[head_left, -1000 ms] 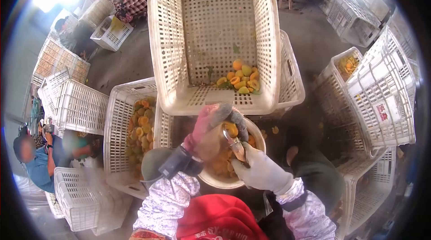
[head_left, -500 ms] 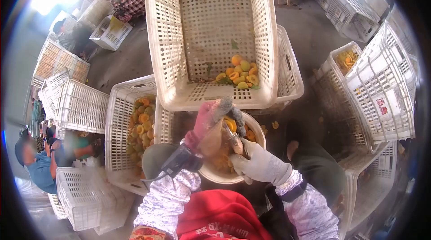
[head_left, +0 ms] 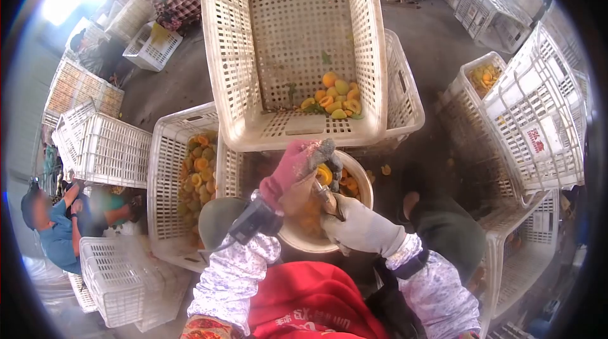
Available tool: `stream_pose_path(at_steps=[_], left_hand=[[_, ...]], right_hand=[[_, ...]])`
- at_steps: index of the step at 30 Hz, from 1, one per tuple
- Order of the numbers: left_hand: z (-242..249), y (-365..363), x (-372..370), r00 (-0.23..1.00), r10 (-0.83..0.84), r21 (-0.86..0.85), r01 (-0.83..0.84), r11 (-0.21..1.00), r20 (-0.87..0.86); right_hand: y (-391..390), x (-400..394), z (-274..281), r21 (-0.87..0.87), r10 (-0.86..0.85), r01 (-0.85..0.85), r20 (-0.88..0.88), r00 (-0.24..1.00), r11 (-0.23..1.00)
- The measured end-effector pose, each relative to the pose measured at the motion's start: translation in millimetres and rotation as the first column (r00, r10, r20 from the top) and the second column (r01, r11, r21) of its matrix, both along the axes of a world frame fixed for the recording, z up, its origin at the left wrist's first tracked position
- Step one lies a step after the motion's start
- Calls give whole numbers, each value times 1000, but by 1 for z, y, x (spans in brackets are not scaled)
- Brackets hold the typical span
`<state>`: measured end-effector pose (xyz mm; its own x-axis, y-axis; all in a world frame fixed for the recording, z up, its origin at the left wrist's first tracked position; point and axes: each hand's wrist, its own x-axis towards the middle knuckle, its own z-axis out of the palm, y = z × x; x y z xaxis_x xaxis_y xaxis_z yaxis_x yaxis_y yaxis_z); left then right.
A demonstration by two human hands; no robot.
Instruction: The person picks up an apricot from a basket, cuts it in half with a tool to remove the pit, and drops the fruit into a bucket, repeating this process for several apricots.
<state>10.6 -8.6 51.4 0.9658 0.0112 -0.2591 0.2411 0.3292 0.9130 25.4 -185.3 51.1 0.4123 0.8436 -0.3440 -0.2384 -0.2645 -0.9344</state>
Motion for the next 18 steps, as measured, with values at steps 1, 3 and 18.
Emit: stream_pose_path(at_steps=[1, 3, 18], left_hand=[[-2, 1, 0, 999, -39, -23, 38, 999, -26], [-3, -1, 1, 996, -79, -59, 76, 995, -46], [-27, 28, -65, 909, 404, -452, -320, 833, 100]], right_hand=[[-2, 2, 5, -18, 43, -45, -104, 994, 999], [-8, 9, 5, -43, 81, -92, -204, 976, 995], [-4, -15, -30, 13, 22, -37, 610, 792, 999]])
